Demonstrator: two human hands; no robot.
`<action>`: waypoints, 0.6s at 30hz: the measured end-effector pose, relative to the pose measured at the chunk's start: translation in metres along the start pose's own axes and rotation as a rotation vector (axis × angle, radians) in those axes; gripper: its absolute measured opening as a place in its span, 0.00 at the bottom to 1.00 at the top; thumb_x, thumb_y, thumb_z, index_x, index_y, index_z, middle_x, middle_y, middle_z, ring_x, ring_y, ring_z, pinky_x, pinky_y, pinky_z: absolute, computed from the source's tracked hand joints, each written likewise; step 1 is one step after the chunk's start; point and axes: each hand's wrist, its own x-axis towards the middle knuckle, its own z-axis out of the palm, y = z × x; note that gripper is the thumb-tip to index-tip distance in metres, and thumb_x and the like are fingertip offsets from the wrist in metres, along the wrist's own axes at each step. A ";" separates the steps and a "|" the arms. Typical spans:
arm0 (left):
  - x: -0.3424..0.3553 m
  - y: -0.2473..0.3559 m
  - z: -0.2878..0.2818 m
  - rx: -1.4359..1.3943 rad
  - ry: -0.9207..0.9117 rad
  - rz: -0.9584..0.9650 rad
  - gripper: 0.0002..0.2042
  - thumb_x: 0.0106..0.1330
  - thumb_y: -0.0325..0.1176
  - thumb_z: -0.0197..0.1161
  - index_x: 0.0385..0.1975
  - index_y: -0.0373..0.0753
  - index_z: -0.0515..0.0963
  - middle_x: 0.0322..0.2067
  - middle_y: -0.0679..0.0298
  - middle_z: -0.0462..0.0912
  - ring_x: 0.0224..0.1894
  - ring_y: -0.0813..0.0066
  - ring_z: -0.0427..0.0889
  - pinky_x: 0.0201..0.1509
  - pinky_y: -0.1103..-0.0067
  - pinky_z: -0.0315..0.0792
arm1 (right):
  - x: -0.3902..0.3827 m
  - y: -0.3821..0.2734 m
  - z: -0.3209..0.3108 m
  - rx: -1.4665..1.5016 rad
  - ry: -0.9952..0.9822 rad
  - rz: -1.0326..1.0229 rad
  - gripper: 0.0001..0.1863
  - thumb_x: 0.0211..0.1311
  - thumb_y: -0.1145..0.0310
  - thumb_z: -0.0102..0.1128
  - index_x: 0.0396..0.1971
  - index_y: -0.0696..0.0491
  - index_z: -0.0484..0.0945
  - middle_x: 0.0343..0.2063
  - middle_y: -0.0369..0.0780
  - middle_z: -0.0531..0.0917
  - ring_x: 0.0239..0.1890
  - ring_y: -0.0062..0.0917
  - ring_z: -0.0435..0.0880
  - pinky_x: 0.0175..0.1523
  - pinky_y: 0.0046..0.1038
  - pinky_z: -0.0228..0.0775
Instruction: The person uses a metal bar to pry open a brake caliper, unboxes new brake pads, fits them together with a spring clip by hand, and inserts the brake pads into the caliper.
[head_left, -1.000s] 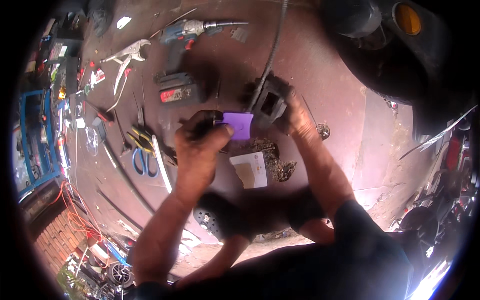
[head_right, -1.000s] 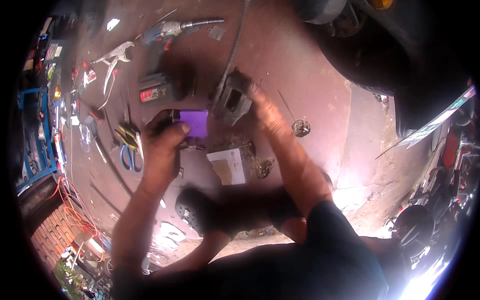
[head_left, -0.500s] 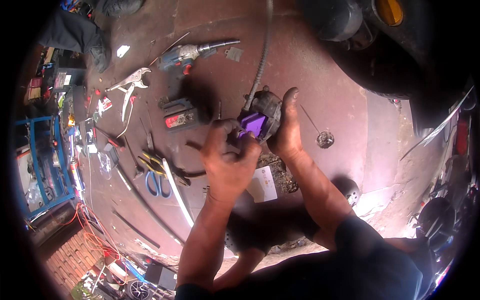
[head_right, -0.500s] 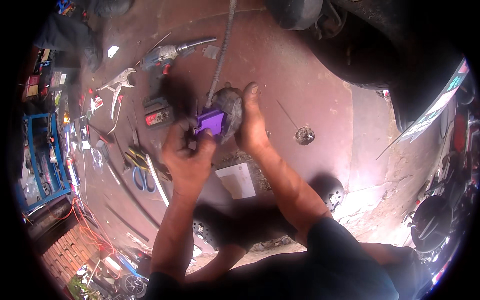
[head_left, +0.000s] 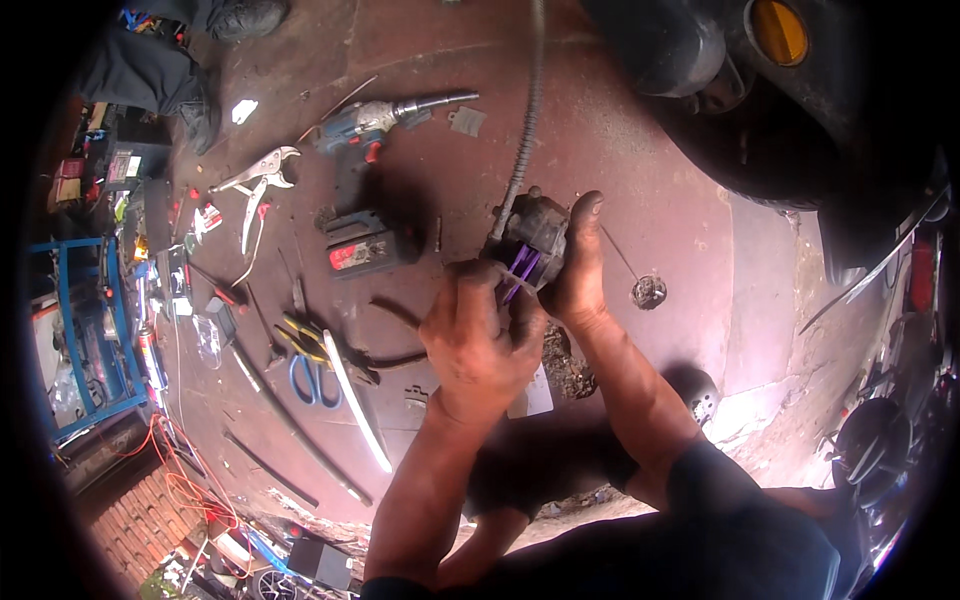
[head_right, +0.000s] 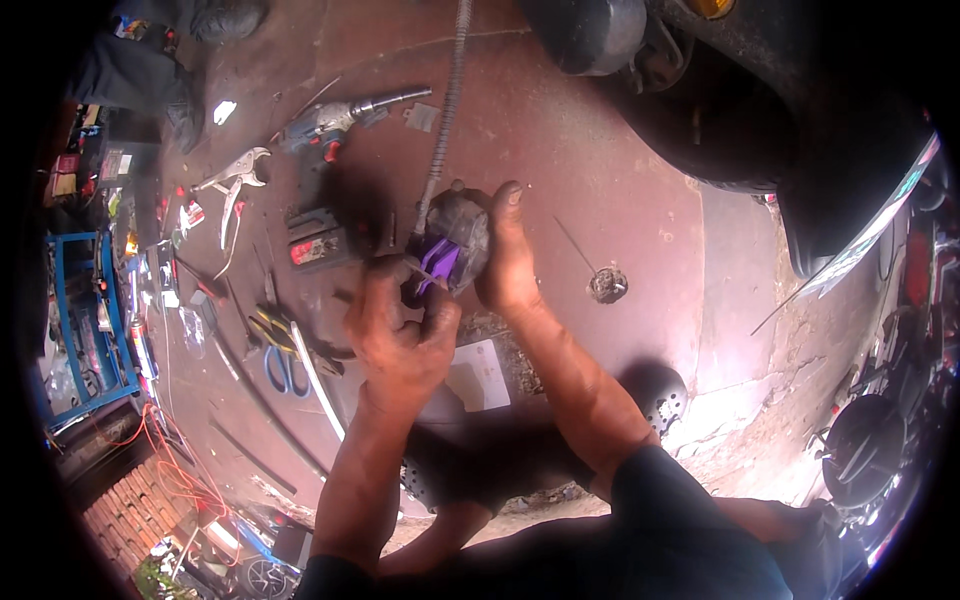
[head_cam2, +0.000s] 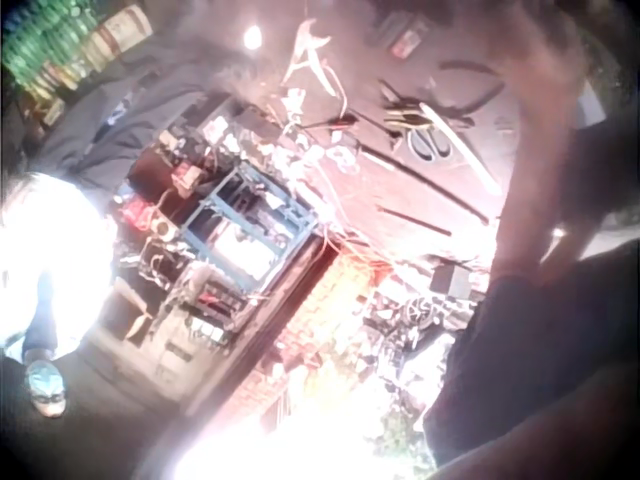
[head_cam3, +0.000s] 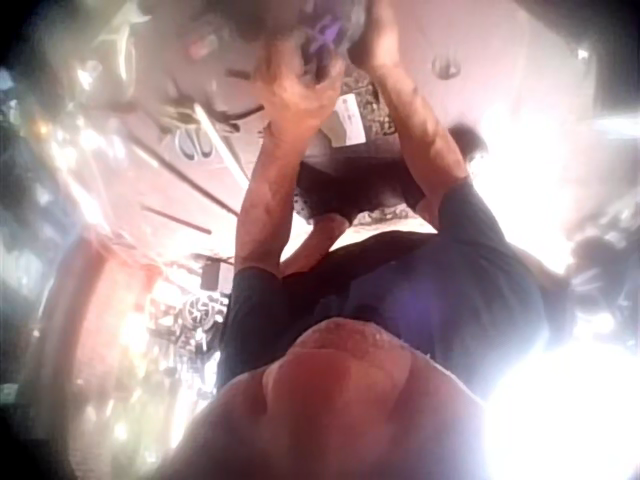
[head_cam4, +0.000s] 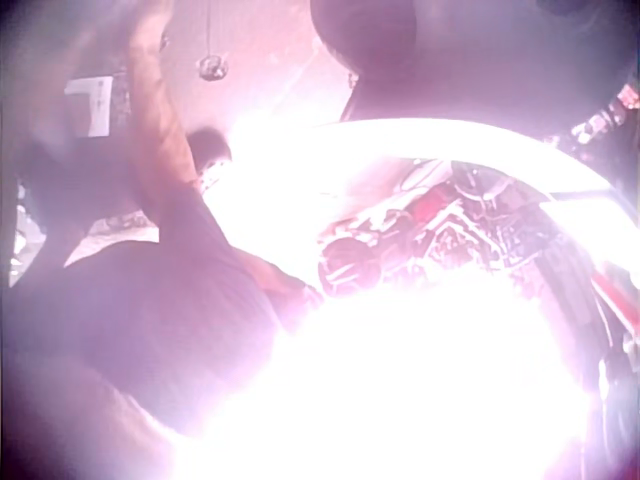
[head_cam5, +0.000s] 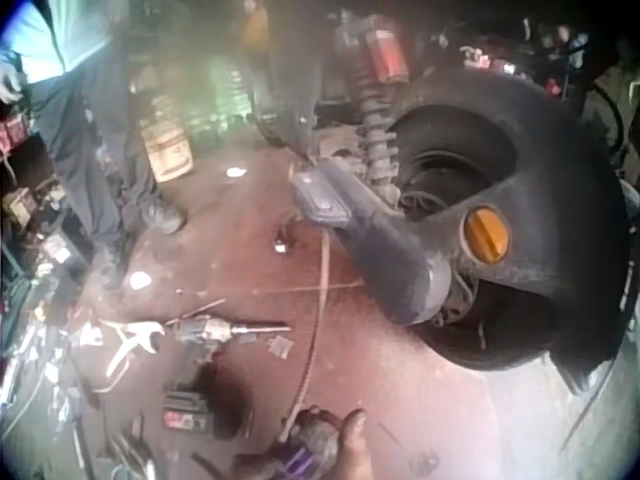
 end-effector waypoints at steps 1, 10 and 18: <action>0.000 0.000 0.000 0.000 -0.002 -0.002 0.13 0.49 0.21 0.63 0.35 0.35 0.71 0.28 0.53 0.75 0.25 0.53 0.77 0.25 0.65 0.71 | 0.001 0.001 -0.002 0.008 -0.008 0.002 0.52 0.57 0.24 0.39 0.56 0.64 0.68 0.45 0.43 0.79 0.47 0.29 0.78 0.58 0.31 0.67; 0.001 -0.009 -0.005 0.025 -0.103 -0.037 0.12 0.54 0.21 0.62 0.38 0.32 0.73 0.30 0.55 0.78 0.26 0.67 0.80 0.30 0.74 0.74 | 0.005 0.011 0.001 0.036 -0.077 0.016 0.45 0.57 0.24 0.36 0.48 0.55 0.72 0.40 0.39 0.79 0.43 0.28 0.79 0.52 0.30 0.72; 0.000 -0.011 -0.002 -0.034 -0.103 -0.205 0.11 0.50 0.24 0.64 0.34 0.35 0.73 0.27 0.52 0.76 0.26 0.49 0.78 0.30 0.62 0.72 | 0.007 0.017 0.003 0.050 -0.012 0.028 0.45 0.58 0.25 0.35 0.46 0.55 0.74 0.40 0.40 0.81 0.43 0.27 0.80 0.52 0.29 0.73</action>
